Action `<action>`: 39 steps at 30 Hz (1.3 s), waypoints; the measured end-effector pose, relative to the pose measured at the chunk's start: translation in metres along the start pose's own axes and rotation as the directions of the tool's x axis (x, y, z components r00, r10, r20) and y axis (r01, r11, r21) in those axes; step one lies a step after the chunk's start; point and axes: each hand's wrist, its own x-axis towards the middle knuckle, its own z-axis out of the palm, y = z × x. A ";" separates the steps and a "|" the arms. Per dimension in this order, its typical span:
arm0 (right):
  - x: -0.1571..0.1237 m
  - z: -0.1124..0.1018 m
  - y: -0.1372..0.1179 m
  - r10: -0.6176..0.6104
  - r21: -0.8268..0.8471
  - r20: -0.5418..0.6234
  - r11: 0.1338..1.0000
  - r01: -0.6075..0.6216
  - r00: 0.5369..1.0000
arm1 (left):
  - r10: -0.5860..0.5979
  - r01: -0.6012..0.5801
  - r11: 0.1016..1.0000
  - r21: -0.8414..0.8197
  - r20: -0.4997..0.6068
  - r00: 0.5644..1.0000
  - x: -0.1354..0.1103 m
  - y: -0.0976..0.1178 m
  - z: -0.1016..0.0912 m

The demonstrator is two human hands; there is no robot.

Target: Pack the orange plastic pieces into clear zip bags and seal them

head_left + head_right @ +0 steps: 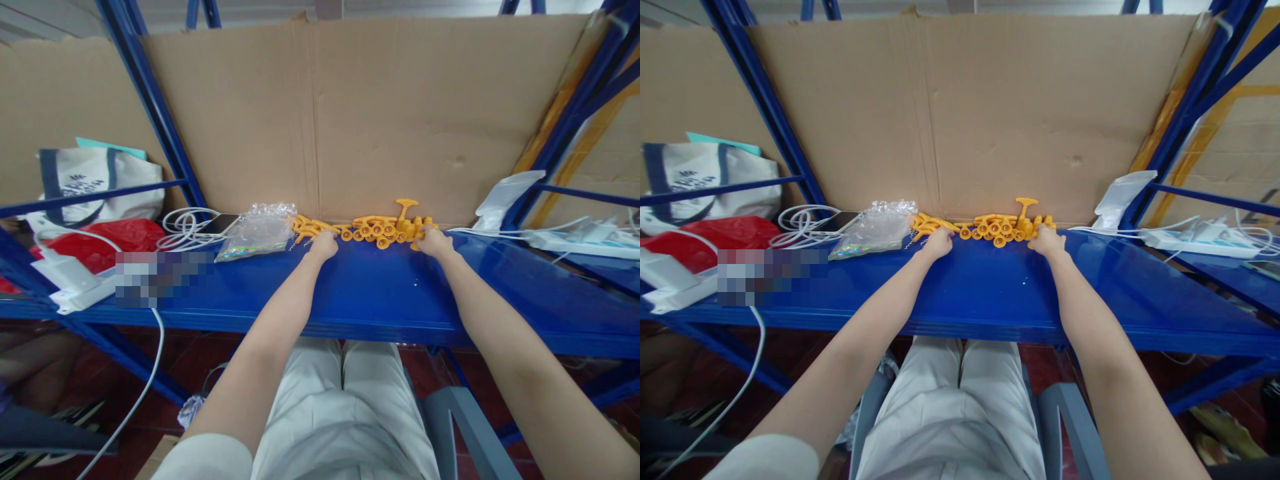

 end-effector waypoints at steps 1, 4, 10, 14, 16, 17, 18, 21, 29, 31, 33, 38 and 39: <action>0.003 0.003 0.003 -0.002 0.029 0.005 1.000 0.002 1.000 | -0.015 0.014 1.000 -0.003 -0.006 1.000 -0.001 -0.001 0.000; 0.014 0.014 0.012 -0.046 0.107 -0.019 0.993 0.048 0.999 | -0.103 0.102 0.994 0.029 0.033 0.994 -0.005 -0.003 -0.002; 0.017 0.019 0.013 -0.055 0.144 -0.016 0.988 0.057 0.998 | -0.145 0.137 0.987 0.079 0.101 0.984 -0.012 -0.003 -0.002; 0.012 0.015 0.009 -0.029 0.116 0.021 0.993 0.027 0.999 | -0.108 0.101 0.992 0.072 0.105 0.989 -0.013 -0.001 -0.003; 0.013 0.015 0.010 -0.037 0.119 0.008 0.992 0.036 0.999 | -0.079 0.072 0.995 0.073 0.101 0.992 -0.013 0.001 -0.004; 0.014 0.016 0.011 -0.047 0.124 -0.003 0.991 0.047 0.999 | -0.059 0.052 0.996 0.071 0.096 0.994 -0.013 0.001 -0.005; 0.015 0.017 0.011 -0.059 0.127 -0.014 0.990 0.061 0.998 | -0.034 0.028 0.997 0.068 0.089 0.995 -0.012 0.002 -0.005; 0.016 0.018 0.012 -0.073 0.120 -0.020 0.990 0.075 0.997 | 0.029 -0.033 0.998 0.053 0.072 0.997 -0.010 0.004 -0.006; 0.006 0.010 -0.001 0.007 0.090 0.090 0.996 -0.015 0.996 | 0.120 -0.121 0.992 0.022 0.058 0.991 -0.006 0.010 -0.008; 0.004 0.009 -0.001 0.013 0.080 0.121 0.997 -0.023 0.993 | 0.082 -0.085 0.995 0.053 0.057 0.995 -0.009 0.010 -0.011; 0.004 0.009 -0.002 0.020 0.059 0.135 0.998 -0.028 0.991 | 0.015 -0.022 0.995 0.100 0.076 0.997 -0.012 0.011 -0.014; -0.002 0.004 -0.007 -0.031 -0.004 0.066 1.000 0.031 0.997 | -0.102 0.077 0.980 0.181 0.137 0.985 -0.016 0.012 -0.021; -0.004 0.002 -0.010 -0.042 -0.010 0.040 0.999 0.042 0.998 | -0.120 0.093 0.978 0.185 0.145 0.982 -0.015 0.011 -0.022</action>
